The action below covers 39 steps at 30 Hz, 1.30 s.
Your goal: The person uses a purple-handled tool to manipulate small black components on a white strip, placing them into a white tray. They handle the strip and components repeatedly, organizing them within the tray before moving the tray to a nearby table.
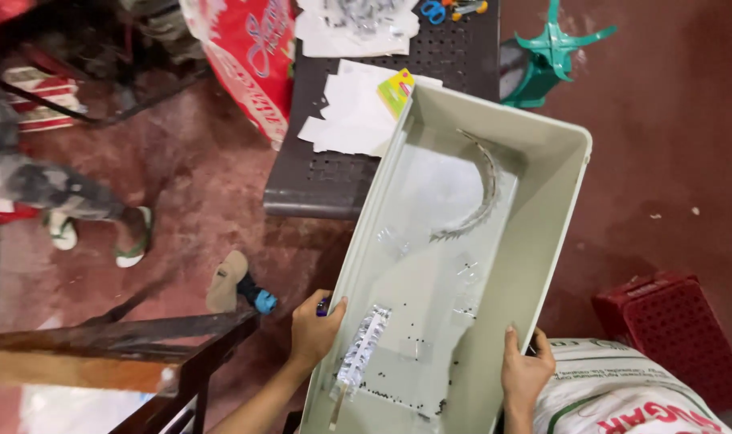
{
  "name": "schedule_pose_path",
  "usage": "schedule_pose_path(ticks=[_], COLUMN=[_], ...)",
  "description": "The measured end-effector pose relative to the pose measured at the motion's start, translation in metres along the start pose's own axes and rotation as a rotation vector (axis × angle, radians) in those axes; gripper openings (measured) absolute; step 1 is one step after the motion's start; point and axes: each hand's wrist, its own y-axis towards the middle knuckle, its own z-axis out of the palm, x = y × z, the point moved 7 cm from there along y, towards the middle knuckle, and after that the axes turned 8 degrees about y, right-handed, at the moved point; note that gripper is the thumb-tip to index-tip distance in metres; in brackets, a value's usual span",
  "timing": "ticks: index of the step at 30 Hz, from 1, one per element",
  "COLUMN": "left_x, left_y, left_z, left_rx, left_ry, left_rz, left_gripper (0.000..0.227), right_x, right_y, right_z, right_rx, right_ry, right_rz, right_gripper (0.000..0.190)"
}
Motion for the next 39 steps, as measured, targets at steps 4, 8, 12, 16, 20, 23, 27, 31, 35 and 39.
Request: schedule_pose_path(ticks=[4,8,12,16,20,23,27,31,35,39], left_x=[0.005,0.002,0.008,0.042,0.037,0.047,0.047,0.003,-0.008,0.014], left_y=[-0.001,-0.003,-0.004,0.006,-0.005,-0.006,0.001,0.072,0.203,0.276], left_z=[0.004,-0.005,0.007,0.032,0.037,0.047,0.037,-0.027,-0.021,0.031], left_rx=[-0.104,-0.263,-0.12,-0.022,-0.04,-0.056,-0.036,-0.417,-0.379,-0.118], left_ry=[0.101,0.174,0.166,0.179,0.117,0.011,-0.212,-0.44,-0.098,0.51], left_rz=[0.082,0.237,0.138,0.023,-0.025,-0.008,-0.09,-0.23,0.085,0.275], left_gripper=[0.019,0.017,0.022,0.033,0.03,0.025,0.052,0.05,0.03,0.021], right_x=[-0.013,-0.004,0.008,0.007,0.01,0.01,0.012,0.031,0.149,0.29], right_y=[0.007,0.005,0.007,0.01,0.009,0.016,0.028,0.021,0.045,0.071], right_z=[-0.003,0.0,-0.004,-0.008,-0.011,-0.007,-0.006,0.004,0.051,0.183], right_rx=[0.018,0.024,0.059,-0.017,-0.005,0.021,0.135,0.168,-0.195,-0.113], right_ry=[-0.049,0.006,-0.143,-0.122,-0.27,-0.341,-0.268,-0.538,-0.646,-0.369], right_rz=[0.009,0.028,-0.168,-0.185,-0.24,-0.229,-0.148,-0.126,-0.561,-0.827], right_gripper=[0.018,0.015,0.02,0.017,0.013,0.01,0.021,0.037,0.055,0.049])
